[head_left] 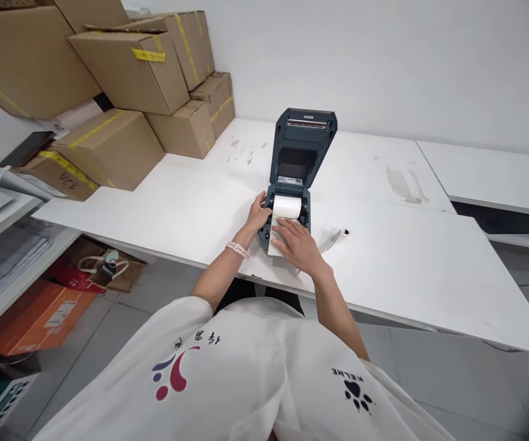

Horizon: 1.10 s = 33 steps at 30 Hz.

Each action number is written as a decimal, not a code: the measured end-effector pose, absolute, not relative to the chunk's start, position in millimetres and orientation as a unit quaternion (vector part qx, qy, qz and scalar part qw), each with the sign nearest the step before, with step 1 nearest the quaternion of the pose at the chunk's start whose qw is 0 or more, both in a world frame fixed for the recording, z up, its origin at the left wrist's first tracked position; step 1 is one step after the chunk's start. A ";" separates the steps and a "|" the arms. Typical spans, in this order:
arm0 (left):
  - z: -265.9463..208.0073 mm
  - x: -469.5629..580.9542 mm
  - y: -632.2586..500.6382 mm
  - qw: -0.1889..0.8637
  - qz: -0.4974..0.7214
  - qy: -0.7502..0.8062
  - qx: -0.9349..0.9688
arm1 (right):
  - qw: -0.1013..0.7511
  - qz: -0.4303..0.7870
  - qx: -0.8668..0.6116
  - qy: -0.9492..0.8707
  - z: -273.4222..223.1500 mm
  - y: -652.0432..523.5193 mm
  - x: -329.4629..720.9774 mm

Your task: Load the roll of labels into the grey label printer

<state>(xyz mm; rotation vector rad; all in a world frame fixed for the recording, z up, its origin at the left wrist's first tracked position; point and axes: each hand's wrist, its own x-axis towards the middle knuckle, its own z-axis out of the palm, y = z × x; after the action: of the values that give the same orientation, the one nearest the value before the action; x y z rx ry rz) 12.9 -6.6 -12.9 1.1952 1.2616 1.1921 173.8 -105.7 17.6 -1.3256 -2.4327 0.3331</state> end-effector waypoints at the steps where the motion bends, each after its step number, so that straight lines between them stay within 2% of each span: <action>1: -11.5 13.3 -7.5 0.492 0.492 0.519 0.496 | 0.171 0.117 -0.473 -0.857 17.3 -106.7 172.6; 7: -7.7 13.4 -6.9 0.502 0.507 0.499 0.492 | 0.164 0.106 -0.476 -0.858 16.1 -109.3 168.9; 12: -12.2 11.8 -31.7 0.498 0.469 0.559 0.469 | 0.195 0.140 -0.461 -0.854 12.2 -112.7 175.0; 14: -13.5 11.0 -56.0 0.488 0.459 0.556 0.493 | 0.258 0.200 -0.437 -0.838 15.8 -110.0 183.5; 16: -13.3 9.8 -81.0 0.490 0.453 0.555 0.497 | 0.370 0.238 -0.431 -0.788 26.0 -95.9 196.2; 19: -10.0 7.9 -105.5 0.521 0.447 0.539 0.489 | 0.556 0.145 -0.469 -0.671 53.2 -43.3 219.9; 20: -8.5 7.5 -109.0 0.523 0.449 0.535 0.489 | 0.582 0.115 -0.473 -0.651 63.9 -18.2 227.4; 23: -5.7 7.2 -110.3 0.515 0.458 0.531 0.493 | 0.572 0.145 -0.489 -0.643 93.1 61.7 240.9; 27: -7.2 7.5 -107.2 0.521 0.458 0.532 0.485 | 0.528 0.298 -0.487 -0.629 109.7 119.3 232.2; 31: -12.7 6.3 -108.1 0.516 0.457 0.543 0.480 | 0.569 0.330 -0.413 -0.630 94.7 81.2 219.1; 33: -14.6 3.9 -111.7 0.520 0.459 0.548 0.467 | 0.563 0.321 -0.413 -0.640 79.8 36.7 218.6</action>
<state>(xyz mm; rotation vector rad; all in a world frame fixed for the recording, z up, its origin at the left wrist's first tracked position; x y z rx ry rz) 3.9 -111.7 -14.6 1.1196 1.3138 1.1001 218.6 36.7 79.8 -0.9736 -1.5072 0.7553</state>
